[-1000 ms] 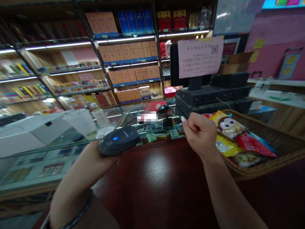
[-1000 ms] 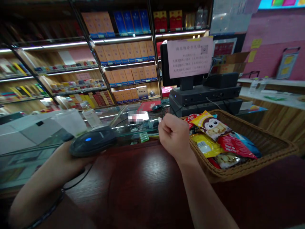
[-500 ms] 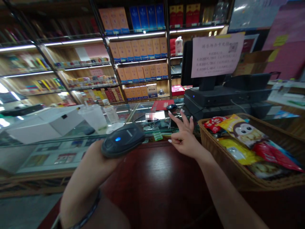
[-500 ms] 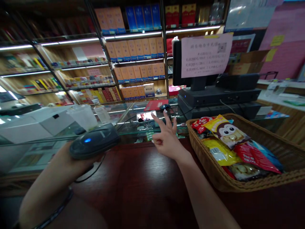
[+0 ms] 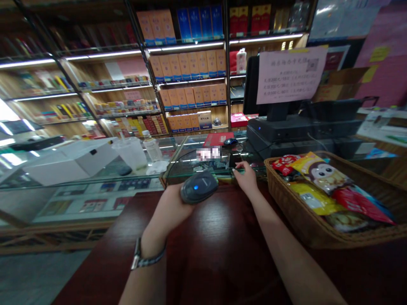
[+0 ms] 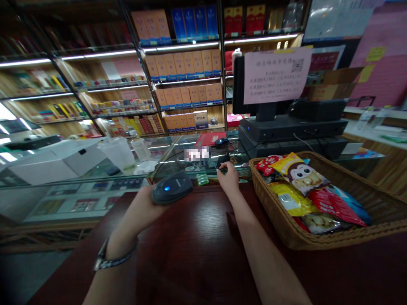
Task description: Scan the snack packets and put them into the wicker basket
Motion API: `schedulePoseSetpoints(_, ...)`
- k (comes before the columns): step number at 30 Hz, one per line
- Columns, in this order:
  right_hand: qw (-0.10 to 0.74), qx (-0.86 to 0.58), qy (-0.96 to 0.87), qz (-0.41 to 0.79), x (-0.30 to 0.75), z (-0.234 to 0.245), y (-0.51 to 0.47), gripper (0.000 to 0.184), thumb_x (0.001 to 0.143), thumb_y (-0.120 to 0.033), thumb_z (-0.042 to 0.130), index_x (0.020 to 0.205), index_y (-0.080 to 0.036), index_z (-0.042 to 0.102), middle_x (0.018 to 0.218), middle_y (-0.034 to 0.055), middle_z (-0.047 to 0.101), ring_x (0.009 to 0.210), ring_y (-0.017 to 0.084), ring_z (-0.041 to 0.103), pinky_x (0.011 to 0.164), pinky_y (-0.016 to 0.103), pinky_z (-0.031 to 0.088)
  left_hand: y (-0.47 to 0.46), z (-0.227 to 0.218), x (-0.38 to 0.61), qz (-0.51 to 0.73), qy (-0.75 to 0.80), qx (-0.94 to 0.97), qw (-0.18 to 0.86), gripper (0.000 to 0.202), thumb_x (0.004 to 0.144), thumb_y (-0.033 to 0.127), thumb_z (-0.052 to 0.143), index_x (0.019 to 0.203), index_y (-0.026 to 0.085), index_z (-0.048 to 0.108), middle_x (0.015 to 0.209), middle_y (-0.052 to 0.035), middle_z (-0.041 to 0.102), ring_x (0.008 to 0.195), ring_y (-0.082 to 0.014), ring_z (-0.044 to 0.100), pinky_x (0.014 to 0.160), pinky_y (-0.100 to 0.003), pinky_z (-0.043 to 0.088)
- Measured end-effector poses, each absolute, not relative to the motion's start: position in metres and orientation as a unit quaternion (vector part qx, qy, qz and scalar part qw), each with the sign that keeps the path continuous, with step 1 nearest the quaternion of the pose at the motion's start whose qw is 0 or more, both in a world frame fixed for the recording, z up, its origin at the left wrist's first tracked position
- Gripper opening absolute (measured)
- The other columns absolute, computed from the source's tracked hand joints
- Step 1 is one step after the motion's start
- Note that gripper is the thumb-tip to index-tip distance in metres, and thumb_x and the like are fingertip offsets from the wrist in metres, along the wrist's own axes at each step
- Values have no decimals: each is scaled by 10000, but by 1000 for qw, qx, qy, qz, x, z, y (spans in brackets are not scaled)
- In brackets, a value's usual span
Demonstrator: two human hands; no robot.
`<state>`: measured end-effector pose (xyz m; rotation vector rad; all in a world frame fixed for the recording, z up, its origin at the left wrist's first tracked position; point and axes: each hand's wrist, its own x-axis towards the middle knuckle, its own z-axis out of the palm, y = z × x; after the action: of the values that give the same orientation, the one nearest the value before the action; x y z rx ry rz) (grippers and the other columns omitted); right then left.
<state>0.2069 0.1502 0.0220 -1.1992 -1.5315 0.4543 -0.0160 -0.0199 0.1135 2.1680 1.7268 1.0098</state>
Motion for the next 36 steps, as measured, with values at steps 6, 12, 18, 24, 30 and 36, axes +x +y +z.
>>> schedulePoseSetpoints(6, 472, -636, -603, 93, 197, 20, 186, 531, 832, -435, 628, 1224, -90, 532, 1242, 194, 611, 1197, 300, 543, 1047, 371, 388, -5, 29, -7, 338, 588, 730, 84, 361, 665, 117, 607, 987, 178, 758, 936, -102, 807, 862, -290, 752, 770, -347, 557)
schedulePoseSetpoints(12, 367, -716, -587, 94, 173, 17, 225, 874, 744, -548, 722, 1368, -7, 439, 1358, 284, 535, 1310, 384, 460, 1104, 453, 326, -2, -2, -4, 337, 561, 752, 85, 220, 662, 149, 630, 858, 196, 721, 807, -68, 776, 738, -239, 725, 676, -296, 514)
schedulePoseSetpoints(18, 381, -730, -564, 58, 167, 2, 233, 834, 737, -425, 723, 1383, 9, 422, 1374, 269, 545, 1369, 357, 417, 1205, 461, 129, -3, -6, 0, 326, 545, 768, 85, 42, 677, 175, 624, 706, 206, 623, 686, -39, 705, 634, -198, 671, 596, -269, 450)
schedulePoseSetpoints(24, 360, -745, -553, 98, 169, 14, 239, 803, 722, -456, 722, 1360, -38, 468, 1407, 251, 525, 1368, 390, 408, 1175, 536, 201, -4, -7, 1, 318, 540, 775, 89, 48, 680, 177, 621, 698, 212, 593, 669, -22, 680, 609, -184, 641, 580, -267, 419)
schedulePoseSetpoints(30, 337, -755, -550, 119, 174, 26, 250, 793, 705, -455, 772, 1333, -70, 478, 1372, 250, 563, 1392, 368, 404, 1167, 573, 195, -4, -8, 1, 312, 543, 775, 87, 65, 664, 159, 622, 687, 209, 587, 661, -21, 676, 597, -184, 633, 580, -269, 414)
schedulePoseSetpoints(36, 351, -755, -546, 96, 172, 23, 246, 776, 704, -447, 777, 1299, -28, 507, 1294, 258, 612, 1332, 356, 471, 1177, 564, 176, -4, -9, 1, 308, 543, 777, 87, 44, 688, 179, 624, 711, 204, 594, 677, -32, 683, 624, -193, 647, 603, -275, 426)
